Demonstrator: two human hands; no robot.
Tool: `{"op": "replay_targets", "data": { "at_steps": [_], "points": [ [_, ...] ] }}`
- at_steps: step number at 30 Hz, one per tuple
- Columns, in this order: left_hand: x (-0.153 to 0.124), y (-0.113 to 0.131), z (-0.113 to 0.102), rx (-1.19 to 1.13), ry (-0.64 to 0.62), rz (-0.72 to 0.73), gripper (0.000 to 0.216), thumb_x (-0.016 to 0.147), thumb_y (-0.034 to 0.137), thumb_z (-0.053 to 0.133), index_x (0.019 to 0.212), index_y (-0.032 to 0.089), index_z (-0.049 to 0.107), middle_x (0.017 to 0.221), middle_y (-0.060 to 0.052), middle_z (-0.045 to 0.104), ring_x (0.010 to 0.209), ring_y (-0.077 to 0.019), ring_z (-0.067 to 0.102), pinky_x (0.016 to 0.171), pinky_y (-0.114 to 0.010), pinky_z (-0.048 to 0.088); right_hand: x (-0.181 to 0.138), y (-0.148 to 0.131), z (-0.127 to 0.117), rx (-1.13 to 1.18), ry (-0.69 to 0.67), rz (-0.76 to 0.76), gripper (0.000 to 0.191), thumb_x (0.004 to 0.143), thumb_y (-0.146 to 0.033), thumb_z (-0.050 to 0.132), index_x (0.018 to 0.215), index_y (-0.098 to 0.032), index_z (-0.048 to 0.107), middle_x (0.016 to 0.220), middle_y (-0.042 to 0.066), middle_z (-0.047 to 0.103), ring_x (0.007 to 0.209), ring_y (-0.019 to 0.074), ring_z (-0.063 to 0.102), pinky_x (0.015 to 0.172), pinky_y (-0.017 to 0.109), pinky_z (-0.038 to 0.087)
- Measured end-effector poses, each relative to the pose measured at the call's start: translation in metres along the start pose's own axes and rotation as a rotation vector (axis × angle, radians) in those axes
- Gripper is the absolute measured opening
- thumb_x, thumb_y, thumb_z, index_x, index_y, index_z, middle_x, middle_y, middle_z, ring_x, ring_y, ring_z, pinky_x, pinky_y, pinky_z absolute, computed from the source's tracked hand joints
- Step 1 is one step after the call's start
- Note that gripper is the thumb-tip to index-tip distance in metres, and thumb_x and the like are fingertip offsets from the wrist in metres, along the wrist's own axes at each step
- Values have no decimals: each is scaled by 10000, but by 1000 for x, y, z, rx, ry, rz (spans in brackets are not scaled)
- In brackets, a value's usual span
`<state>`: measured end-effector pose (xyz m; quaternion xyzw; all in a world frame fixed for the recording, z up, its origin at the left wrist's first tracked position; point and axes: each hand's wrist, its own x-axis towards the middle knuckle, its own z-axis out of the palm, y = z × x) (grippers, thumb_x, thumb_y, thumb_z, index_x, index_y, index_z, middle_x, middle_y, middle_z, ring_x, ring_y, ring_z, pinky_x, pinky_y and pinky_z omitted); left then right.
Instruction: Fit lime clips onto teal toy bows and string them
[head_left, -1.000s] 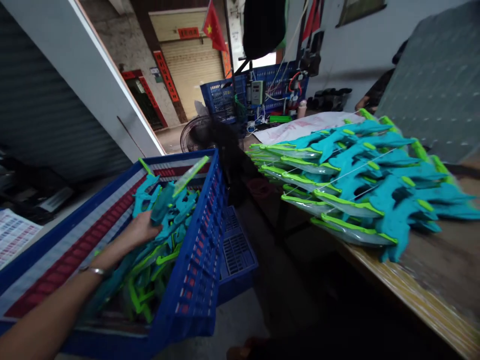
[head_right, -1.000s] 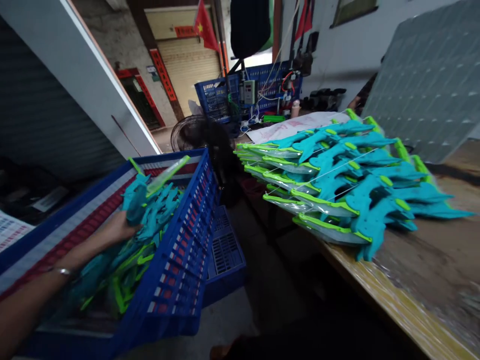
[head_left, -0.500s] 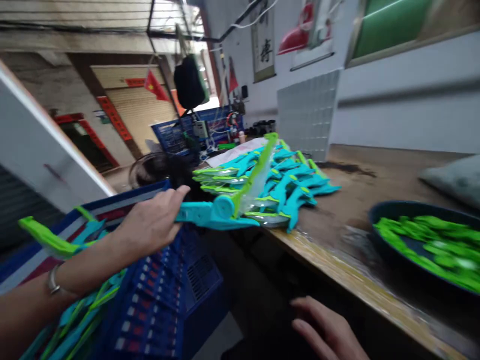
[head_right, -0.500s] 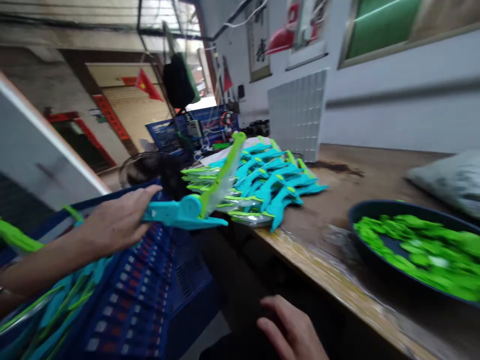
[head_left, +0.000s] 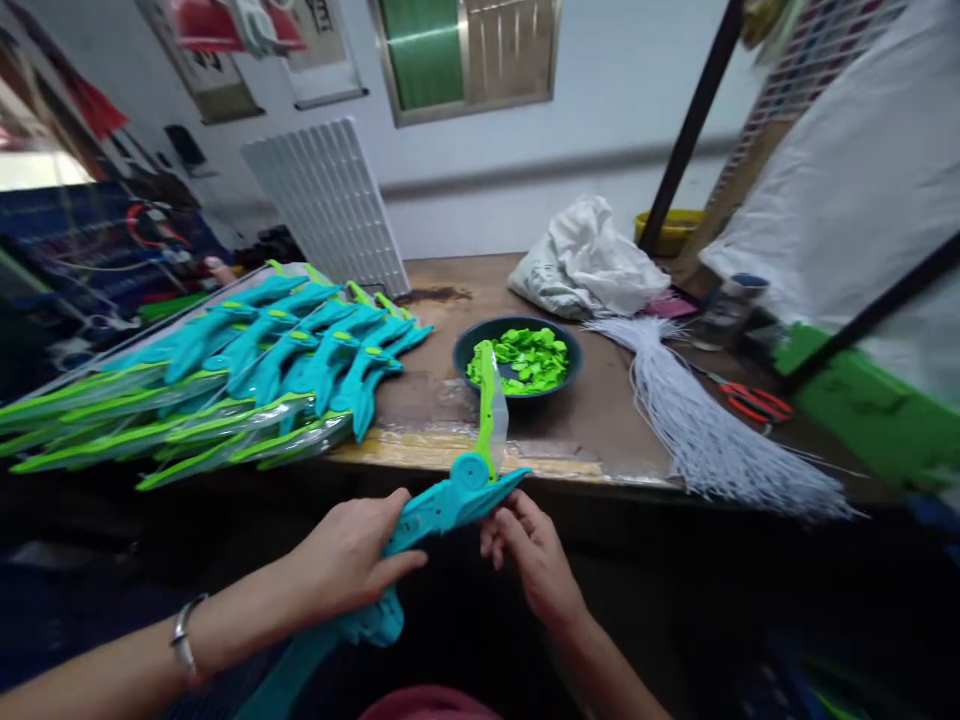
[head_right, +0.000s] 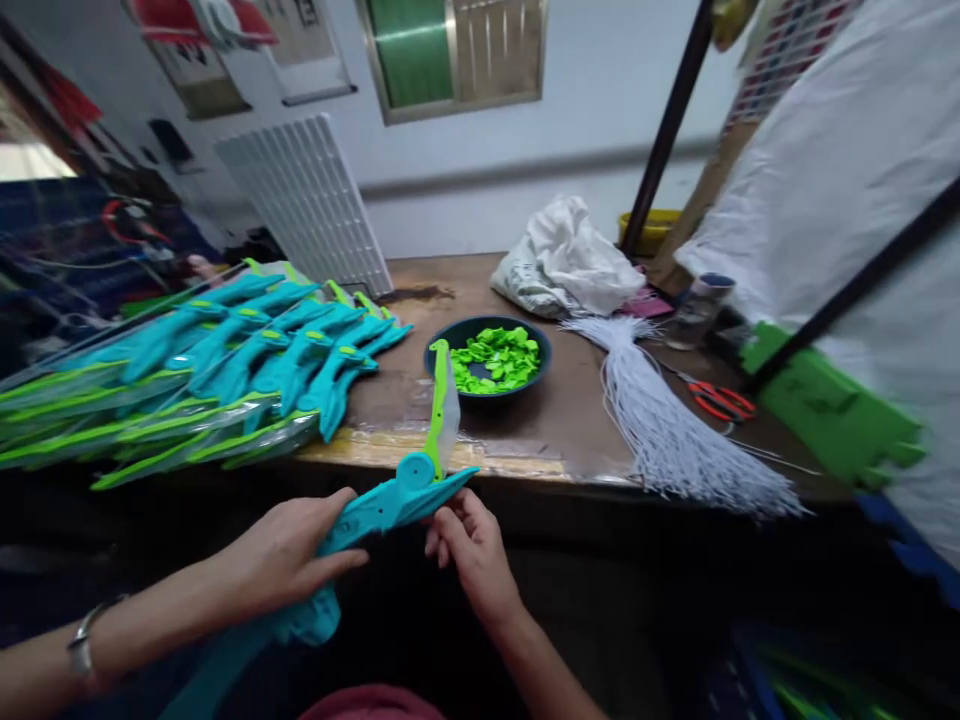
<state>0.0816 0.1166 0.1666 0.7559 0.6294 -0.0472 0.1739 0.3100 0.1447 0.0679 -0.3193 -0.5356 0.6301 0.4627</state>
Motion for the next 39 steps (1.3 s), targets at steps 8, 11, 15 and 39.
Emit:
{"op": "replay_targets", "data": {
  "at_steps": [8, 11, 15, 39],
  "points": [
    [11, -28, 9, -567, 278, -32, 368, 873, 543, 632, 1045, 218, 639, 878, -32, 720, 787, -250, 665, 711, -312, 511, 46, -20, -41, -513, 121, -94, 278, 963, -427, 548, 887, -190, 674, 777, 34, 695, 670, 159, 630, 634, 266, 500],
    [22, -47, -9, -788, 347, -99, 473, 782, 557, 737, 1073, 191, 663, 875, -46, 733, 781, -265, 665, 679, -319, 535, 97, -43, -65, -803, 205, -161, 254, 982, -367, 519, 973, -189, 699, 973, 71, 720, 936, 211, 668, 878, 328, 513],
    [43, -58, -34, -1120, 288, -129, 504, 692, 607, 803, 900, 166, 674, 788, -48, 729, 711, -234, 666, 616, -296, 554, 185, -67, -88, -1195, 167, -95, 209, 1010, -316, 549, 1057, -158, 680, 1138, 84, 690, 1100, 222, 639, 1020, 437, 488],
    [64, -73, 94, -2043, 164, -16, 626, 641, 161, 917, 1219, 140, 677, 1089, -126, 773, 954, -245, 734, 875, -323, 584, 308, -29, -125, -1796, -486, 149, 251, 974, -371, 644, 1099, -154, 655, 1117, 66, 666, 996, 202, 654, 891, 408, 566]
  ]
}}
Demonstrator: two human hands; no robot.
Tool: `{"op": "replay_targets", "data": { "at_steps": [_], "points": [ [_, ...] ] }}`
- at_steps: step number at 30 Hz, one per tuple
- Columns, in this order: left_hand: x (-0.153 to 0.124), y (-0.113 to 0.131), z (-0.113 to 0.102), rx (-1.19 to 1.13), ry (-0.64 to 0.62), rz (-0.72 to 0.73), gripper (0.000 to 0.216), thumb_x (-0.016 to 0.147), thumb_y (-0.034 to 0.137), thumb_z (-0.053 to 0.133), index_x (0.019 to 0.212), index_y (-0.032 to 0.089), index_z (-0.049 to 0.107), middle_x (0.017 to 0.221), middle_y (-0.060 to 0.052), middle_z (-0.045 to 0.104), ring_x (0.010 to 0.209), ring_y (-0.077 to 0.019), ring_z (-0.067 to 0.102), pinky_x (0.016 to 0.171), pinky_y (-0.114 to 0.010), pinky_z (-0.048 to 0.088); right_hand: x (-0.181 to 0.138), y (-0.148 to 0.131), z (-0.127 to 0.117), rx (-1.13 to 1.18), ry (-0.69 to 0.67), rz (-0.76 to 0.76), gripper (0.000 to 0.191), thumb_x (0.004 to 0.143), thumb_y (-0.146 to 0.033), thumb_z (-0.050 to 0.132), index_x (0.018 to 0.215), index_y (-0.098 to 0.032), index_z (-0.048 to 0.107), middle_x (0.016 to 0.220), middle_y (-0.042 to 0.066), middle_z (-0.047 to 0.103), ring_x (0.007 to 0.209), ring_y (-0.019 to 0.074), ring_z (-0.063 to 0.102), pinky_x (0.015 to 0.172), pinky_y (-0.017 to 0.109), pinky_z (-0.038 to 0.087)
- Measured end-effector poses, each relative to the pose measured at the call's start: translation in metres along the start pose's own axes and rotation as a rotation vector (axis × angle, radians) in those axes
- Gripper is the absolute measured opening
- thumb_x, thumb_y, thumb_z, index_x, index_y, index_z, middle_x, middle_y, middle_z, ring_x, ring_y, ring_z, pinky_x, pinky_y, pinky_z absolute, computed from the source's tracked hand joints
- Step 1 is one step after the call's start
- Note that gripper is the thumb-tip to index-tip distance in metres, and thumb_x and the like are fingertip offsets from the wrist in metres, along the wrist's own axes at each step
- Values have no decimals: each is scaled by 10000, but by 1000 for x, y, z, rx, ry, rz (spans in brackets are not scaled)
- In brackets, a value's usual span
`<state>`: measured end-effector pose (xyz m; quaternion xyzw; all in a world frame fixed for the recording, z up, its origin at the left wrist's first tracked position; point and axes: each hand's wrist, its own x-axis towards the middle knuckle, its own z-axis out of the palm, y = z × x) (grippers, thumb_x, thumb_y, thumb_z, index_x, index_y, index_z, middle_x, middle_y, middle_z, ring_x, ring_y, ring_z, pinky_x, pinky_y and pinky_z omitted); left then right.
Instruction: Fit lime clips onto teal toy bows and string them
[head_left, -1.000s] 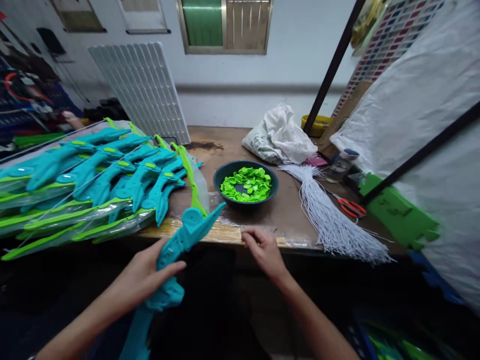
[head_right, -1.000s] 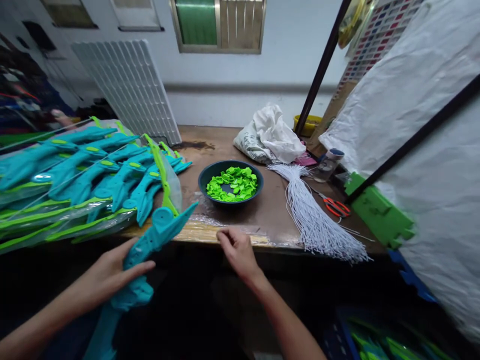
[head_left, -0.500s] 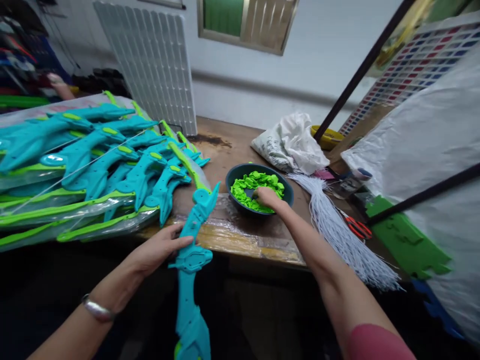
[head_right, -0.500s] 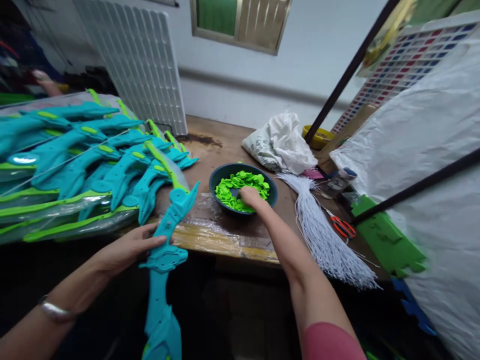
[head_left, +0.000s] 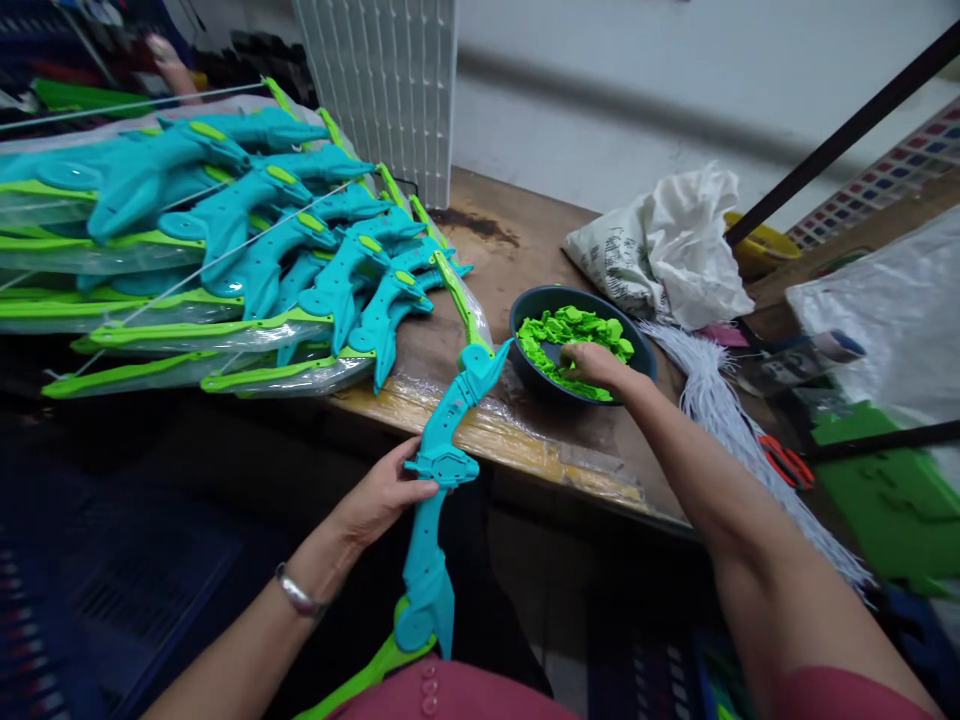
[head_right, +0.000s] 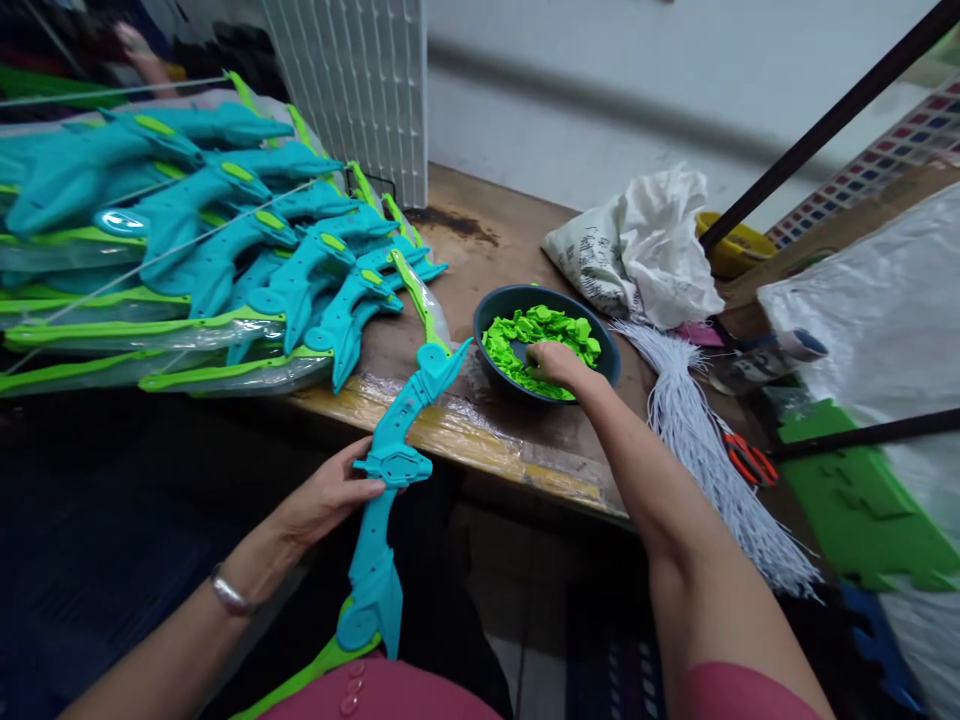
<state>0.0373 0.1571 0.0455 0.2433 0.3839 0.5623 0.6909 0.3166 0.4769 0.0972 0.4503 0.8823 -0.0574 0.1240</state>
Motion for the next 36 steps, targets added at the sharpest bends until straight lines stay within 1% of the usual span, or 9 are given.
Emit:
{"op": "replay_targets", "data": {
  "at_steps": [3, 8, 11, 14, 17, 21, 24, 27, 36],
  "points": [
    [-5, -10, 5, -3, 68, 22, 512, 699, 184, 892, 1163, 148, 678, 1031, -93, 777, 916, -200, 732, 857, -285, 589, -6, 6, 0, 137, 84, 32, 254, 974, -373, 644, 1089, -148, 655, 1083, 59, 672, 965, 194, 659, 875, 400, 569],
    [-17, -4, 18, 14, 82, 10, 556, 750, 253, 863, 1233, 174, 600, 1134, -119, 742, 963, -291, 732, 720, -399, 651, -30, 12, -3, 442, 339, 177, 241, 980, -381, 636, 1033, -148, 667, 1031, 50, 685, 925, 180, 667, 859, 383, 573],
    [-23, 1, 28, 41, 168, 67, 559, 733, 270, 877, 1201, 161, 590, 1064, -105, 749, 917, -279, 740, 670, -345, 646, -47, 1, -6, 674, 525, 239, 264, 972, -401, 638, 994, -138, 657, 943, 36, 683, 833, 160, 666, 793, 355, 579],
    [-25, 1, 38, 51, 258, 162, 534, 722, 282, 886, 1154, 163, 594, 962, -47, 738, 818, -203, 724, 653, -281, 631, -69, -31, -3, 932, 668, 209, 364, 908, -502, 656, 962, -142, 653, 825, 23, 679, 708, 156, 660, 711, 332, 576],
    [-25, -2, 45, 58, 293, 212, 543, 724, 294, 882, 1161, 177, 582, 963, -17, 719, 785, -167, 703, 659, -263, 622, -102, -85, 10, 1166, 719, 109, 421, 823, -579, 672, 938, -175, 662, 798, 24, 691, 669, 163, 658, 665, 318, 569],
    [-30, -6, 52, 95, 305, 231, 537, 749, 295, 862, 1188, 180, 575, 1012, -25, 708, 839, -174, 689, 697, -282, 626, -157, -167, 32, 1366, 662, -39, 249, 815, -440, 730, 903, -208, 707, 801, 16, 705, 689, 158, 651, 669, 302, 563],
    [-39, -9, 57, 159, 280, 224, 517, 792, 307, 832, 1220, 188, 567, 1077, -44, 702, 933, -196, 679, 754, -304, 626, -186, -211, 43, 1435, 655, -110, 93, 836, -320, 729, 864, -232, 733, 869, 20, 716, 805, 180, 669, 730, 305, 562],
    [-49, -13, 60, 217, 254, 224, 471, 833, 326, 798, 1228, 207, 572, 1108, -38, 703, 985, -201, 664, 808, -305, 608, -199, -232, 49, 1455, 705, -125, 29, 864, -244, 715, 861, -248, 744, 891, 18, 703, 872, 187, 657, 798, 317, 539],
    [-59, -21, 68, 349, 249, 272, 408, 853, 332, 770, 1205, 219, 599, 1088, -25, 740, 982, -199, 686, 886, -290, 546, -218, -244, 55, 1261, 844, -121, 129, 924, -188, 662, 940, -287, 744, 924, 23, 650, 882, 188, 635, 776, 334, 523]
  ]
}}
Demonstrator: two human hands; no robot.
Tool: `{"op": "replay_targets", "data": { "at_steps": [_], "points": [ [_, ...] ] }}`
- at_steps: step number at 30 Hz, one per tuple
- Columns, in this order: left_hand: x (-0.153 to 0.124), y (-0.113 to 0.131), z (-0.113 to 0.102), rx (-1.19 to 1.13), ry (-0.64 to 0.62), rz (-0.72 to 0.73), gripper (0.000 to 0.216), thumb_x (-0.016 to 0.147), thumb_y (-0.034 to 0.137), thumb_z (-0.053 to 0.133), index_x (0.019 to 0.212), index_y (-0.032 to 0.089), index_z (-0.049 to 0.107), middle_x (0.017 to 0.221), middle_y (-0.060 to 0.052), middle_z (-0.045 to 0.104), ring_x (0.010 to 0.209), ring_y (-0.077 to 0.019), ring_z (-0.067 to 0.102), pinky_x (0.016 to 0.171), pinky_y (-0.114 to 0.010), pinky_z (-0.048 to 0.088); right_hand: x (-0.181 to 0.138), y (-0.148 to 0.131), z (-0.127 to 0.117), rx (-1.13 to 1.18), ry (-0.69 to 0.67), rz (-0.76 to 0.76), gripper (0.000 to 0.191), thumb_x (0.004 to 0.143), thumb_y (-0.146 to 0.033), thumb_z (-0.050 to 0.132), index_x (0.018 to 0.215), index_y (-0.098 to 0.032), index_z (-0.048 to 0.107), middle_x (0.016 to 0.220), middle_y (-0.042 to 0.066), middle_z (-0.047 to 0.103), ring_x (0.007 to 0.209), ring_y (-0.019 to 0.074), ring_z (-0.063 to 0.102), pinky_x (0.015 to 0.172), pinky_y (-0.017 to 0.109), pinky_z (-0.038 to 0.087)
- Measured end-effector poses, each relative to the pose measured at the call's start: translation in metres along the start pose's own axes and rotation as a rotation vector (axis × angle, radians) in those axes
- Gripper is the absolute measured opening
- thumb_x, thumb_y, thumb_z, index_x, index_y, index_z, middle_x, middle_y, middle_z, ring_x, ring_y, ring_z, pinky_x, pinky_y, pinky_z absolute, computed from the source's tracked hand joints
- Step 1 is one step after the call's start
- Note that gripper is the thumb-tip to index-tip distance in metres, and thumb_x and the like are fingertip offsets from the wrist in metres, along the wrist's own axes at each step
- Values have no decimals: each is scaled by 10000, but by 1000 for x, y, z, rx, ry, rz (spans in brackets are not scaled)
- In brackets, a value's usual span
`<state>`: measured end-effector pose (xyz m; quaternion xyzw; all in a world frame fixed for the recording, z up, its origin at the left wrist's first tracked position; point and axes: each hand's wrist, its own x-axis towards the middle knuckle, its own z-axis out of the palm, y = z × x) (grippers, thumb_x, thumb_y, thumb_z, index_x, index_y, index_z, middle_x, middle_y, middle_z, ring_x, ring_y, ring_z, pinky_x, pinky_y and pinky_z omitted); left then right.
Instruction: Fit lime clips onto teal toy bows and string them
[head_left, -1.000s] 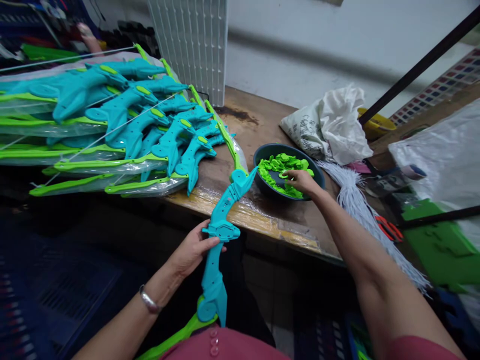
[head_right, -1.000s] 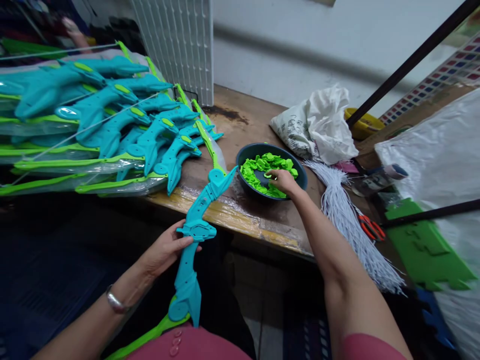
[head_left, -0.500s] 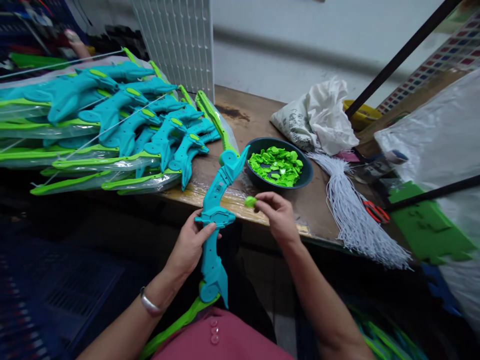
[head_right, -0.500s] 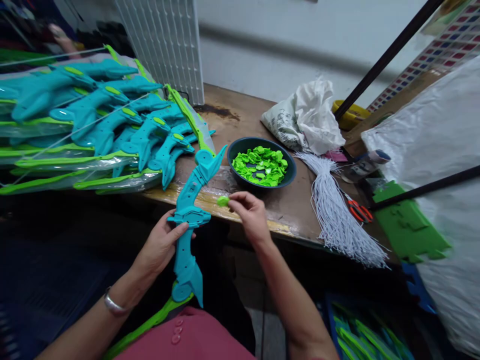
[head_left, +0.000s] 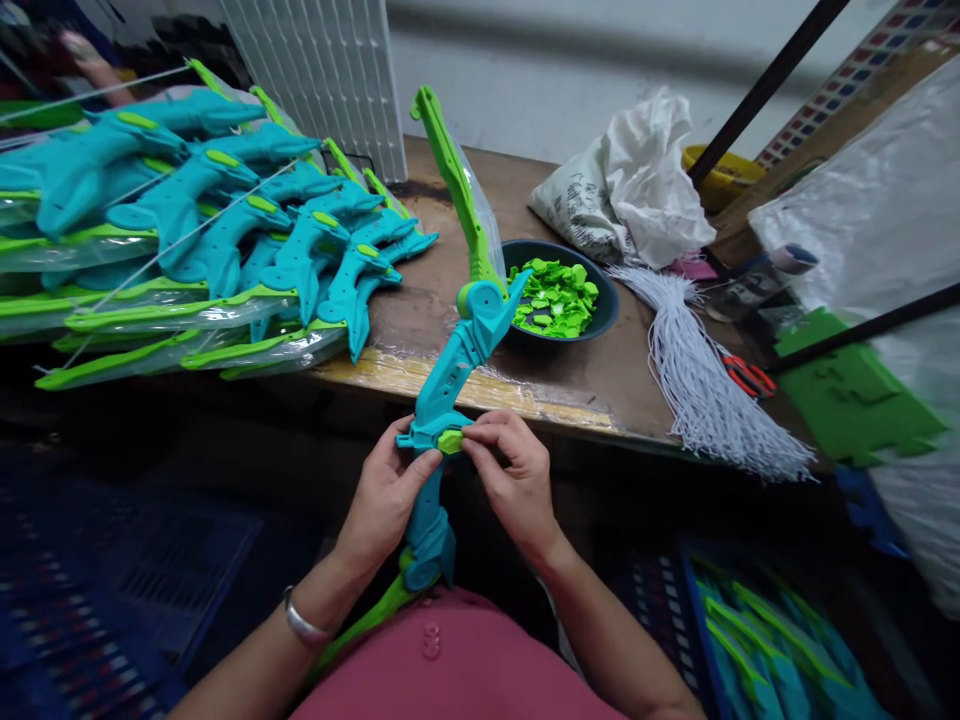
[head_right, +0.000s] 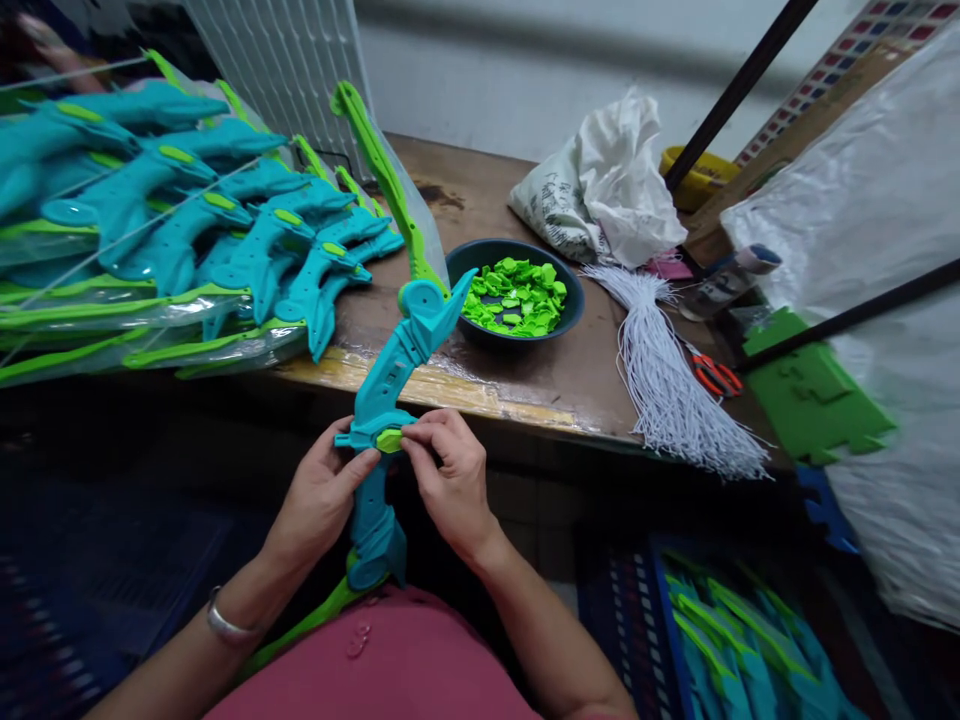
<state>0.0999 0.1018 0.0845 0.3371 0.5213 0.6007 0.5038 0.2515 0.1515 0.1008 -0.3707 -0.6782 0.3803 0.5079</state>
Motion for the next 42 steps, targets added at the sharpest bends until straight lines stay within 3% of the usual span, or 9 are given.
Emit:
{"op": "replay_targets", "data": {
  "at_steps": [6, 9, 12, 15, 18, 27, 32, 38, 42],
  "points": [
    [-5, 6, 7, 83, 58, 24, 456, 783, 341, 823, 1157, 215, 596, 992, -18, 760, 908, -205, 708, 852, -300, 551, -11, -5, 7, -91, 48, -34, 148, 951, -183, 612, 945, -293, 711, 956, 42, 609, 897, 200, 622, 755, 356, 531],
    [-6, 8, 8, 139, 77, 33, 434, 786, 366, 817, 1130, 215, 600, 964, -15, 757, 871, -207, 713, 821, -301, 552, -11, -4, 7, -96, 37, -34, 120, 939, -191, 623, 934, -289, 693, 1050, 57, 601, 1033, 229, 611, 880, 402, 532],
    [-9, 11, 7, 168, 86, 36, 421, 802, 392, 803, 1123, 217, 593, 949, -9, 750, 824, -196, 707, 792, -294, 554, -6, -2, 3, -63, 9, 20, 178, 897, -205, 680, 1058, -275, 653, 1198, 61, 599, 1164, 242, 578, 986, 404, 496],
    [-13, 13, 6, 214, 106, 40, 417, 802, 399, 798, 1106, 211, 584, 926, -9, 747, 798, -192, 701, 775, -286, 552, 2, -1, -5, 56, -200, 135, 284, 900, -251, 683, 1178, -251, 624, 1149, 46, 658, 1053, 211, 630, 909, 347, 514],
    [-17, 13, 7, 239, 133, 50, 413, 799, 388, 794, 1101, 209, 575, 896, -5, 742, 780, -189, 695, 766, -280, 546, 9, -4, -13, 57, -364, 192, 259, 911, -298, 669, 1158, -224, 650, 1081, 39, 698, 974, 198, 653, 864, 326, 516],
    [-27, 10, 6, 255, 206, 39, 370, 804, 387, 765, 1061, 215, 564, 791, 11, 722, 665, -182, 677, 676, -278, 536, 8, -7, -8, 52, -330, 185, 225, 860, -333, 737, 1028, -211, 653, 919, 8, 681, 813, 165, 639, 715, 276, 506],
    [-23, 8, 1, 241, 170, 55, 395, 804, 377, 774, 1086, 213, 552, 829, 1, 731, 683, -187, 690, 685, -281, 541, 5, 4, -1, 15, -271, 138, 254, 855, -364, 741, 1038, -206, 663, 907, 17, 660, 790, 166, 613, 702, 285, 496],
    [-12, -4, -15, 164, 98, 2, 402, 839, 397, 779, 1136, 233, 563, 890, 11, 736, 772, -181, 682, 749, -268, 538, 10, 10, 3, 55, -334, 176, 282, 848, -393, 764, 1033, -193, 690, 925, 15, 713, 803, 162, 654, 710, 270, 520],
    [-6, -11, -27, 12, 84, -85, 394, 822, 396, 802, 1126, 246, 602, 907, 22, 743, 750, -171, 669, 732, -267, 547, 50, 14, -17, -250, -476, 52, 252, 884, -383, 736, 1053, -198, 720, 942, -5, 756, 829, 144, 700, 741, 237, 551]
  ]
}}
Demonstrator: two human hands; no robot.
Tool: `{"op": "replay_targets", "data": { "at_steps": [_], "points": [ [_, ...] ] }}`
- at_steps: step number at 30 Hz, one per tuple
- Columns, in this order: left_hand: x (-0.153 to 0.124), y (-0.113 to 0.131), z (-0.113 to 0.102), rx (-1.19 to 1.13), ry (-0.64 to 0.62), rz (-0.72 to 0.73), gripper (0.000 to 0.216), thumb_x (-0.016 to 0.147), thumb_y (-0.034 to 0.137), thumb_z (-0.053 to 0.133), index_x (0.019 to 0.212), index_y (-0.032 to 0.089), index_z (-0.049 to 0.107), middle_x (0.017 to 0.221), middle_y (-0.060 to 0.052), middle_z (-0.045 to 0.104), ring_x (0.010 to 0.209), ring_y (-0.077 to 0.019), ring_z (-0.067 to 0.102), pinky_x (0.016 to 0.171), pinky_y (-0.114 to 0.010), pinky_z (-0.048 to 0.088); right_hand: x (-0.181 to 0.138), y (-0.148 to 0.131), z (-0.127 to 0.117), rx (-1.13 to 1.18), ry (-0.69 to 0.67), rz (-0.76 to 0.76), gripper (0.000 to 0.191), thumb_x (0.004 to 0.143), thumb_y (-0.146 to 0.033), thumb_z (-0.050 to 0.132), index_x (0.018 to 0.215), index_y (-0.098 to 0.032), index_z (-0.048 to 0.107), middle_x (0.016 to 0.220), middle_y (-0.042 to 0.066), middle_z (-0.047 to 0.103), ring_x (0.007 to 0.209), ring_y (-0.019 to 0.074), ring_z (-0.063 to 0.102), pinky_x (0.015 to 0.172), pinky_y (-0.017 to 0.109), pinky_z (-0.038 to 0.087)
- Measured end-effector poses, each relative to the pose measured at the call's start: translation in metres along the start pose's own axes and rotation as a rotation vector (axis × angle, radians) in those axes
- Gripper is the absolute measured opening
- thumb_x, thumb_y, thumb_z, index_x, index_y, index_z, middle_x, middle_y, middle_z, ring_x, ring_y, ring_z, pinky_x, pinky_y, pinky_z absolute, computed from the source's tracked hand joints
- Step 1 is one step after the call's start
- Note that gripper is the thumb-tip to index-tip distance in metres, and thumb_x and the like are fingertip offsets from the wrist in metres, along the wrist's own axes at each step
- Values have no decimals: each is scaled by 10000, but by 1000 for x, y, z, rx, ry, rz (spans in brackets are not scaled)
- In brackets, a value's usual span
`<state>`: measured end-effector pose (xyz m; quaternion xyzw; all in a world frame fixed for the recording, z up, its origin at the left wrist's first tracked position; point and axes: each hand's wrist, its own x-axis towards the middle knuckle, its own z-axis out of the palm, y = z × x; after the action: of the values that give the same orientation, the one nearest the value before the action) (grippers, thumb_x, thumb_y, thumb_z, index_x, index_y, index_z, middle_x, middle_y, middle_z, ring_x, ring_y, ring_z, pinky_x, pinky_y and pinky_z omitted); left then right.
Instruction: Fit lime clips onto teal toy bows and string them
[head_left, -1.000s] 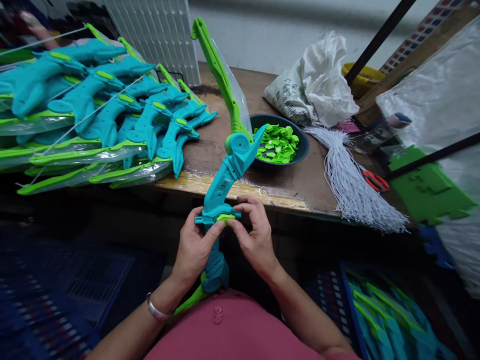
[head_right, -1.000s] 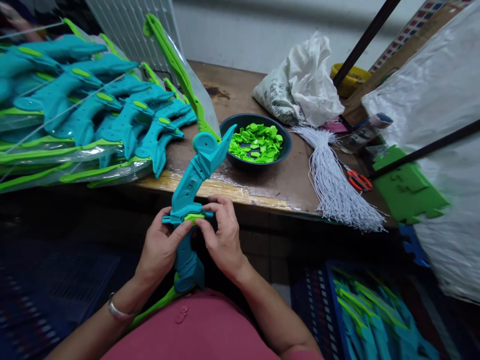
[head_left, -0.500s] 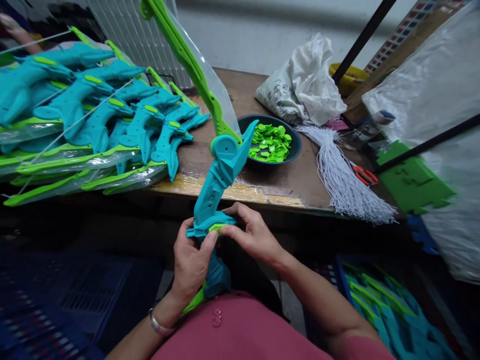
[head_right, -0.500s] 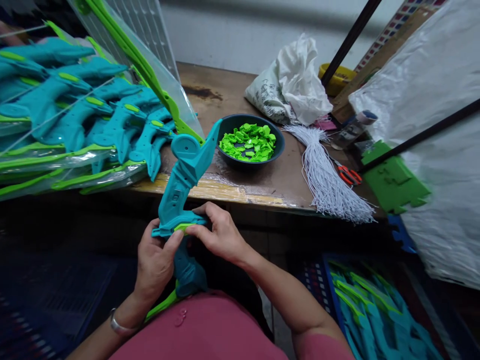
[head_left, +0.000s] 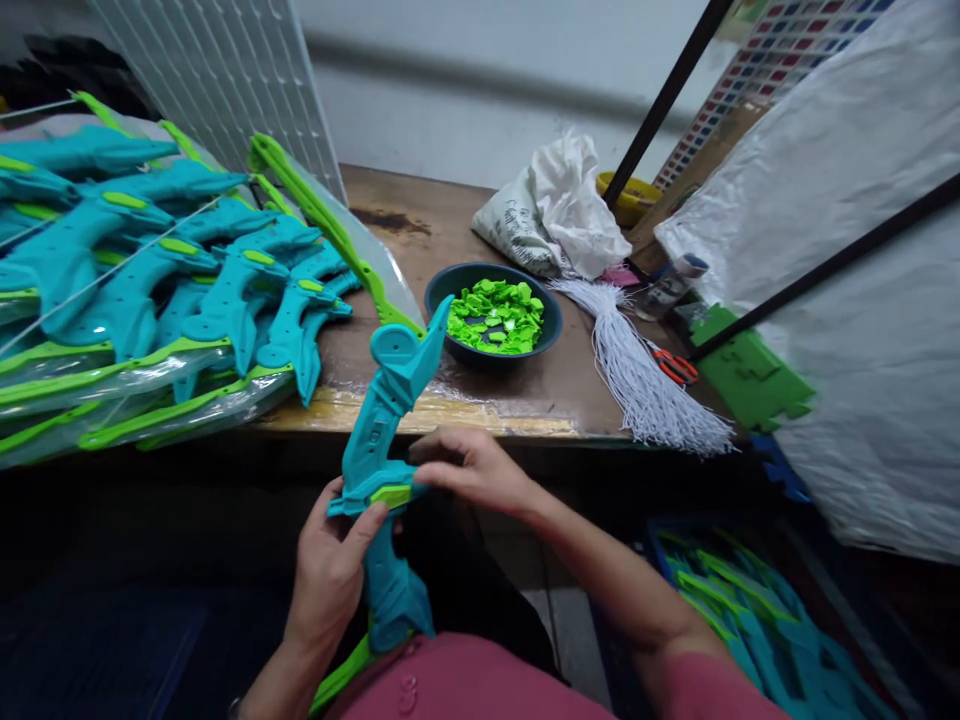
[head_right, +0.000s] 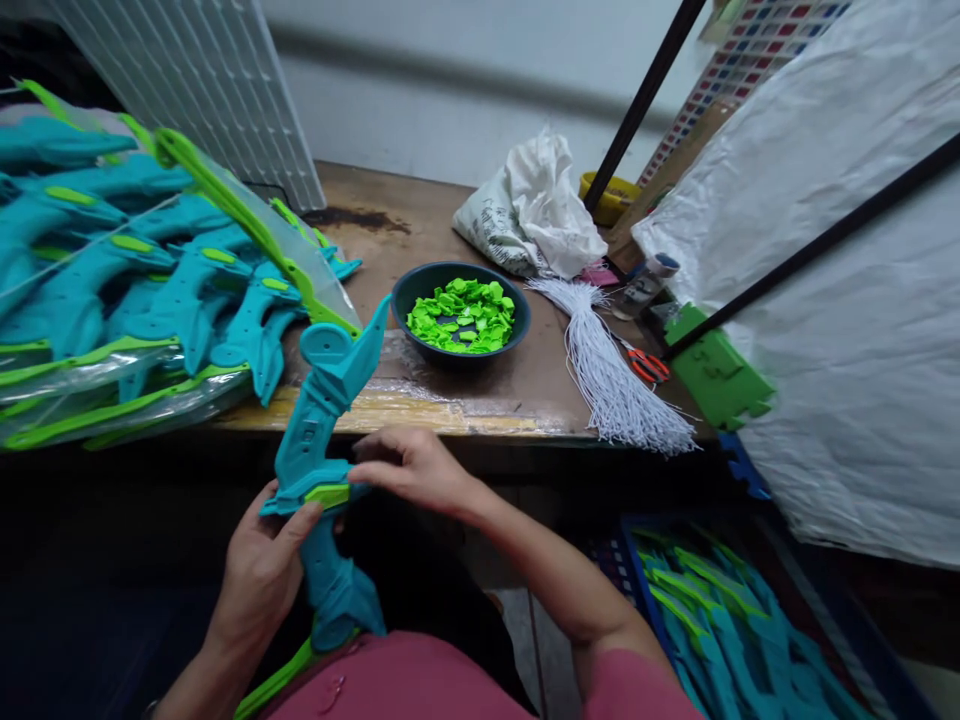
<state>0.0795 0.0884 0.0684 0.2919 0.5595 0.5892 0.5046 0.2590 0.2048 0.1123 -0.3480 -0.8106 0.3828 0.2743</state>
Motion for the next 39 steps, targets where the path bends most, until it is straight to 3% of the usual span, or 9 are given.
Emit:
{"op": "replay_targets", "data": {
  "at_steps": [5, 10, 14, 18, 24, 28, 31, 35, 39],
  "points": [
    [8, 1, -7, -96, 1, -101, 326, 797, 421, 811, 1019, 211, 698, 842, -7, 757, 702, -177, 672, 646, -252, 559, 78, 49, -95, -419, 188, 196, 273, 1023, -228, 476, 1164, -154, 699, 1173, 98, 723, 1098, 212, 662, 994, 374, 507],
    [21, 6, -6, -184, 50, -173, 424, 712, 406, 879, 1038, 186, 721, 938, -56, 772, 738, -224, 715, 635, -304, 612, 145, 115, -145, -737, -18, 420, 221, 958, -313, 668, 1097, -142, 683, 1162, 86, 689, 1111, 240, 649, 1008, 479, 517],
    [38, 22, -5, -295, 96, -100, 420, 684, 380, 900, 997, 166, 720, 850, -42, 747, 668, -191, 682, 601, -298, 611, 164, 143, -140, -843, -147, 478, 282, 969, -350, 656, 1175, -157, 646, 1243, 93, 641, 1128, 240, 632, 982, 466, 538],
    [60, 47, -6, -429, 75, 16, 409, 691, 437, 884, 926, 140, 728, 809, -64, 729, 662, -210, 678, 490, -266, 560, 166, 148, -139, -825, -125, 436, 280, 967, -355, 658, 1153, -146, 649, 1203, 90, 652, 1091, 232, 643, 959, 453, 546],
    [72, 93, -17, -648, -302, -22, 201, 763, 256, 799, 885, 113, 728, 749, -68, 670, 492, -105, 547, 428, -195, 459, 151, 112, -141, -623, 120, 217, 212, 905, -335, 699, 950, -129, 678, 895, 58, 705, 841, 200, 668, 812, 362, 549],
    [67, 111, -15, -684, -498, -103, 279, 789, 165, 690, 1059, 99, 717, 735, -64, 637, 445, -92, 513, 372, -168, 412, 128, 66, -106, -426, 234, 13, 194, 903, -358, 634, 898, -169, 672, 805, 27, 709, 708, 169, 646, 680, 284, 515],
    [65, 115, -6, -652, -527, -118, 289, 834, 196, 625, 1090, 81, 695, 737, -81, 637, 441, -109, 525, 366, -184, 427, 116, 45, -81, -362, 337, -92, 168, 906, -343, 602, 865, -188, 651, 811, 21, 699, 712, 160, 629, 679, 276, 498],
    [73, 123, -10, -640, -509, -141, 293, 918, 183, 452, 1052, 44, 672, 735, -100, 613, 437, -108, 527, 348, -171, 414, 105, 45, -70, -379, 471, -157, 142, 904, -249, 554, 792, -186, 616, 791, 45, 668, 732, 184, 611, 712, 309, 485],
    [82, 133, -40, -641, -449, -143, 400, 964, 144, 281, 1080, 24, 645, 713, -73, 560, 411, -88, 500, 334, -150, 400, 92, 52, -35, -414, 349, -290, 105, 931, -213, 554, 888, -189, 647, 861, 64, 680, 793, 194, 635, 753, 306, 500]
  ]
}}
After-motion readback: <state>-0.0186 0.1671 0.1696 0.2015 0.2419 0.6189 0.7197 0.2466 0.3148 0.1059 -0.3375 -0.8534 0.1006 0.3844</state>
